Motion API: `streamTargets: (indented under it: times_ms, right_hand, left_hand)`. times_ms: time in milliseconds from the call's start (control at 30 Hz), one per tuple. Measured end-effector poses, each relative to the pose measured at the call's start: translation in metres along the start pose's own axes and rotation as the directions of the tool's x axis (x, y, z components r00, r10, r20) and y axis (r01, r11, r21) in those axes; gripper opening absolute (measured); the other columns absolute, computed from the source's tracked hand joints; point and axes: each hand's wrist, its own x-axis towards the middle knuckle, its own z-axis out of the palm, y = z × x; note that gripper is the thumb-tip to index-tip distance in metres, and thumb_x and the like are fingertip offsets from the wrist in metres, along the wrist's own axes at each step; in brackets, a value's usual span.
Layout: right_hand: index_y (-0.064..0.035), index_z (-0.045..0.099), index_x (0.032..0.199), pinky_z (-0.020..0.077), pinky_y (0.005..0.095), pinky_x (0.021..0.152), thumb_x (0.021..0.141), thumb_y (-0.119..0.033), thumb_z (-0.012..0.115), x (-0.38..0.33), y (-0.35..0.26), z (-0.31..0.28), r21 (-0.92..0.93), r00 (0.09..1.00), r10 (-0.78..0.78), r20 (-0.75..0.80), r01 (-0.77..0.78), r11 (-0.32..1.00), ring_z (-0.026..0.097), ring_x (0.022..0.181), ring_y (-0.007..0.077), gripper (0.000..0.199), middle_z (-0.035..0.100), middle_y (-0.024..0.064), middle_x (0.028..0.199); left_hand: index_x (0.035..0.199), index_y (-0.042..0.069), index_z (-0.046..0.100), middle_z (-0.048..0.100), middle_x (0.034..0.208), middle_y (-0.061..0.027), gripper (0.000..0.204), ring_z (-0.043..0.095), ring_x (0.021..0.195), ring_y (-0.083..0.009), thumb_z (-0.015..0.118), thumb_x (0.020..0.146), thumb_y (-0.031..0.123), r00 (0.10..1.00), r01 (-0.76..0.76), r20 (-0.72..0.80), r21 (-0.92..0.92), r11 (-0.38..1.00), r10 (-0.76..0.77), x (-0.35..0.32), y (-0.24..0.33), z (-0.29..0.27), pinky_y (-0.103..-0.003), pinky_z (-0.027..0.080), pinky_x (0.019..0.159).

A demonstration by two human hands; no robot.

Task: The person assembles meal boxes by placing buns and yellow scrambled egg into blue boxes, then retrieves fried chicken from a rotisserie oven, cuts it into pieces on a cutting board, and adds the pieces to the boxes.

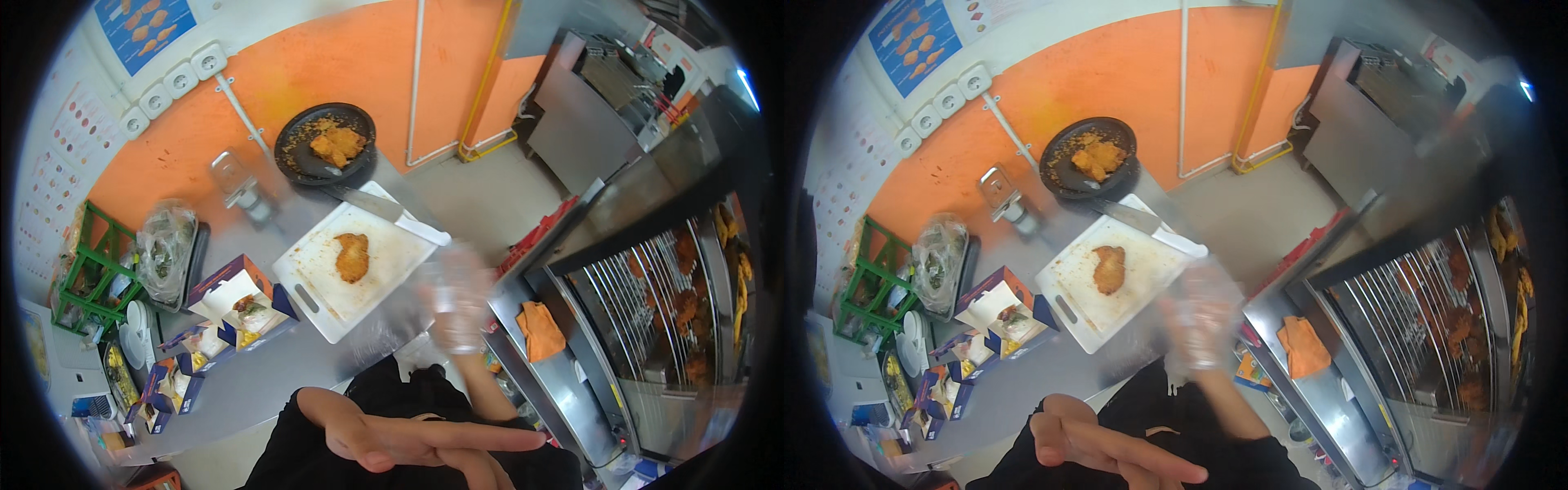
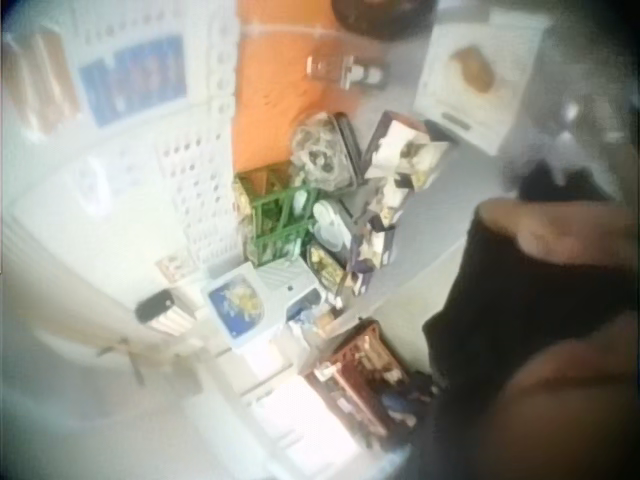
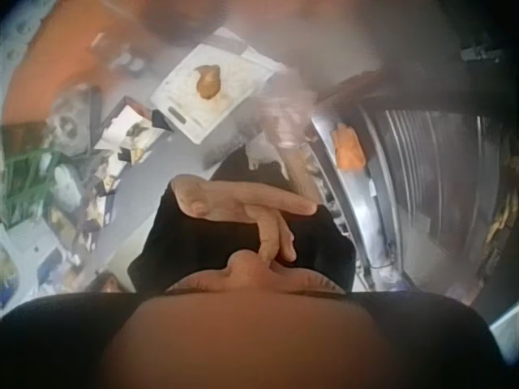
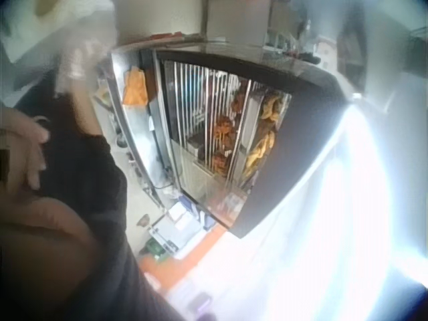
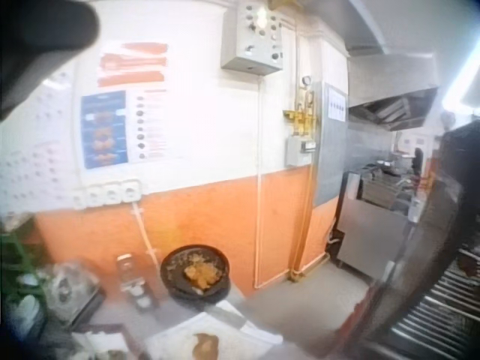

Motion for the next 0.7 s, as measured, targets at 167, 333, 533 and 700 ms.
streamTargets:
  times_ms: [167, 333, 533, 700]
  right_hand:
    - [0.0005, 0.058, 0.118, 0.0388, 0.0439, 0.100, 0.088, -0.029, 0.064, -0.034, 0.068, -0.269, -0.583, 0.455, -0.366, -0.812, -0.669, 0.460, 0.050, 0.115, 0.0304, 0.042, 0.062, 0.0143, 0.115]
    - [-0.0079, 0.048, 0.135, 0.0354, 0.0437, 0.106, 0.088, -0.055, 0.054, -0.135, 0.141, -0.380, -0.086, 0.067, -0.056, -0.996, -0.844, 0.530, 0.042, 0.129, 0.0315, 0.067, 0.048, 0.0151, 0.138]
    - [-0.0016, 0.051, 0.131, 0.0362, 0.0400, 0.105, 0.090, -0.044, 0.055, -0.148, 0.181, -0.358, -0.147, 0.270, 0.038, -0.962, -0.628, 0.764, 0.044, 0.128, 0.0300, 0.059, 0.047, 0.0160, 0.138]
    - [0.0009, 0.051, 0.128, 0.0387, 0.0399, 0.102, 0.090, -0.042, 0.057, -0.136, 0.163, -0.346, -0.070, 0.280, 0.128, -0.951, -0.602, 0.795, 0.050, 0.122, 0.0290, 0.058, 0.053, 0.0155, 0.131]
  left_hand:
    - [0.146, -0.009, -0.002, 0.058, 0.115, -0.0235, 0.107, 0.039, 0.129, -0.0343, 0.057, 0.081, 0.052, 0.991, 0.060, 0.129, -0.130, 0.990, -0.043, 0.033, -0.053, -0.011, -0.047, 0.020, 0.110]
    - [0.146, -0.008, -0.002, 0.057, 0.114, -0.0211, 0.104, 0.040, 0.127, -0.0324, 0.056, 0.082, 0.051, 0.959, 0.189, 0.250, -0.197, 0.962, -0.138, 0.066, -0.123, -0.026, -0.047, 0.019, 0.111]
    - [0.144, -0.003, 0.020, 0.048, 0.123, -0.0178, 0.071, 0.042, 0.122, -0.0264, 0.042, 0.094, 0.041, 0.976, 0.215, 0.065, -0.112, 0.970, -0.209, 0.099, -0.160, -0.022, -0.041, 0.023, 0.109]
    - [0.140, -0.001, 0.023, 0.043, 0.122, -0.0143, 0.055, 0.044, 0.118, -0.0240, 0.046, 0.094, 0.017, 0.954, 0.245, -0.257, 0.362, 0.899, -0.156, 0.126, -0.191, -0.012, -0.038, 0.029, 0.105]
